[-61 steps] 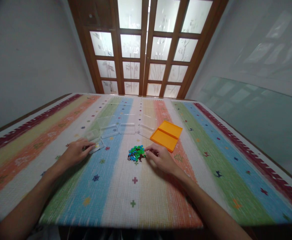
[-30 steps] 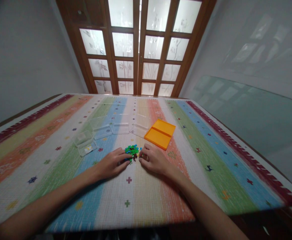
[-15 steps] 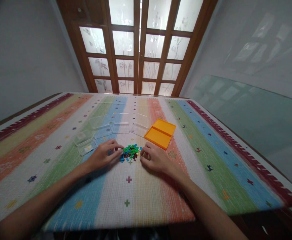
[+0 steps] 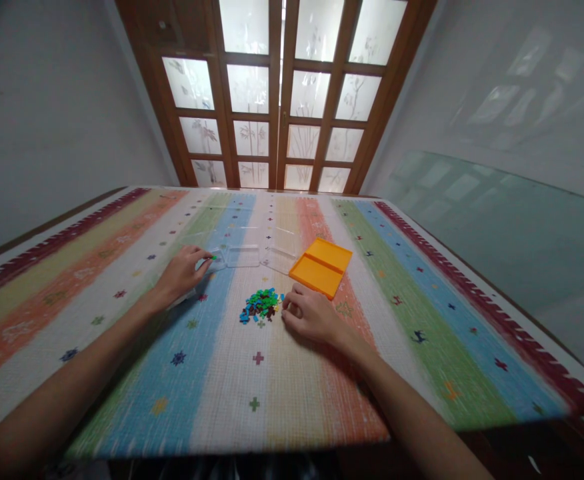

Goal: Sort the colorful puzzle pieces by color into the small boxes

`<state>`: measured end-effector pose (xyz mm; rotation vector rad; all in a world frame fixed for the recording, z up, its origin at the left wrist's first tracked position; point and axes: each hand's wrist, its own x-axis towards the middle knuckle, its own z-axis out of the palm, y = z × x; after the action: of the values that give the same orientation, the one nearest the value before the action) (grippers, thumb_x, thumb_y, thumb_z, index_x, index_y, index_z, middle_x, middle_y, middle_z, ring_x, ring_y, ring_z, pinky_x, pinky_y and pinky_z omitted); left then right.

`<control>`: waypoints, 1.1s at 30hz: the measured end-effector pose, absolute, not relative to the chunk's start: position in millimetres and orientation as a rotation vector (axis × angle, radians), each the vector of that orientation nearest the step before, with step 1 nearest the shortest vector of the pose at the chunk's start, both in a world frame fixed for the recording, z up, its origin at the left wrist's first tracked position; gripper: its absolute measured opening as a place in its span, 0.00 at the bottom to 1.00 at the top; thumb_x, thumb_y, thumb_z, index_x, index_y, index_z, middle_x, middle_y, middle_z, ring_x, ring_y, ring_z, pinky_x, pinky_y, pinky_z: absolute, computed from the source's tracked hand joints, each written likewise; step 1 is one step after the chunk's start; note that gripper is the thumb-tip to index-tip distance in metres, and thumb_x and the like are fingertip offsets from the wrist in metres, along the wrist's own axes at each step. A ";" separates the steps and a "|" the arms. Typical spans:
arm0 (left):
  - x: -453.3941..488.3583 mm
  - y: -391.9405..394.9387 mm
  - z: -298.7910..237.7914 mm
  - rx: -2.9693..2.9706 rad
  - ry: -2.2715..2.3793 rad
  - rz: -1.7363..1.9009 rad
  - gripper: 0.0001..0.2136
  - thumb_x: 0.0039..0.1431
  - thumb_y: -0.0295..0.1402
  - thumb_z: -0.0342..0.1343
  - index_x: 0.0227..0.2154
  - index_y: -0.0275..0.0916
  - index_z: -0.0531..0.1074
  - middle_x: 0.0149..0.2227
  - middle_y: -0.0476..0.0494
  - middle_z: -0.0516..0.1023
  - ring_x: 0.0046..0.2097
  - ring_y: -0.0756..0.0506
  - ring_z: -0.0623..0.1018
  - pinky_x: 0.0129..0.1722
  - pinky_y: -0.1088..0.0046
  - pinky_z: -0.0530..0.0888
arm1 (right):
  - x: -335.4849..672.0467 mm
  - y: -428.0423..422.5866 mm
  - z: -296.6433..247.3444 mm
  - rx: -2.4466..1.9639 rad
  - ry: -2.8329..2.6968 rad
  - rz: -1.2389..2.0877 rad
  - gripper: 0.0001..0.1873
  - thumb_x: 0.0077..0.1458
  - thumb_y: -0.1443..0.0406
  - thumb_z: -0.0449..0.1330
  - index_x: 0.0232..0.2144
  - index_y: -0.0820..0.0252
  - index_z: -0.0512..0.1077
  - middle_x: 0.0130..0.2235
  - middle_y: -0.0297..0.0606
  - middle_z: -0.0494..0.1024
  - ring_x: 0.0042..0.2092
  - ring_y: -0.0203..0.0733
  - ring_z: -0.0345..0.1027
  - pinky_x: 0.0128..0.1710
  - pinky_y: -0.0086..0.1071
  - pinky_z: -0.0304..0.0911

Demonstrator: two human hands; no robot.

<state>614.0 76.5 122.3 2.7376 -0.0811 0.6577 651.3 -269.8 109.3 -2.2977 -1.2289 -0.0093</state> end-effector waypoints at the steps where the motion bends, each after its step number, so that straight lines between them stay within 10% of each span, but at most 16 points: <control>1: 613.6 71.6 123.3 2.719 -0.101 0.650 0.09 0.63 0.30 0.52 0.38 0.37 0.78 0.39 0.39 0.78 0.45 0.39 0.76 0.51 0.57 0.73 | 651.7 -269.5 109.7 -2.284 -1.216 -0.025 0.05 0.56 0.68 0.58 0.35 0.58 0.75 0.33 0.38 0.73 0.32 0.39 0.66 0.32 0.32 0.58; 8: 586.2 4.9 128.3 2.443 -0.546 0.518 0.09 0.68 0.31 0.52 0.42 0.38 0.77 0.39 0.41 0.79 0.42 0.44 0.76 0.46 0.63 0.73 | 644.7 -260.1 117.9 -2.090 -1.105 -0.091 0.13 0.64 0.61 0.57 0.48 0.60 0.74 0.36 0.39 0.76 0.29 0.37 0.63 0.30 0.31 0.60; 33: 563.3 -5.5 108.4 2.413 -0.720 0.266 0.05 0.62 0.33 0.55 0.35 0.40 0.75 0.34 0.43 0.75 0.38 0.45 0.75 0.40 0.67 0.73 | 719.5 -310.9 106.6 -2.511 -0.744 -0.413 0.12 0.56 0.63 0.59 0.37 0.59 0.82 0.39 0.45 0.84 0.37 0.48 0.75 0.40 0.40 0.67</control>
<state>563.3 -5.5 108.4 2.4129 -0.7202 0.2664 719.5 -310.9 106.6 -2.5107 -0.7437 -0.4133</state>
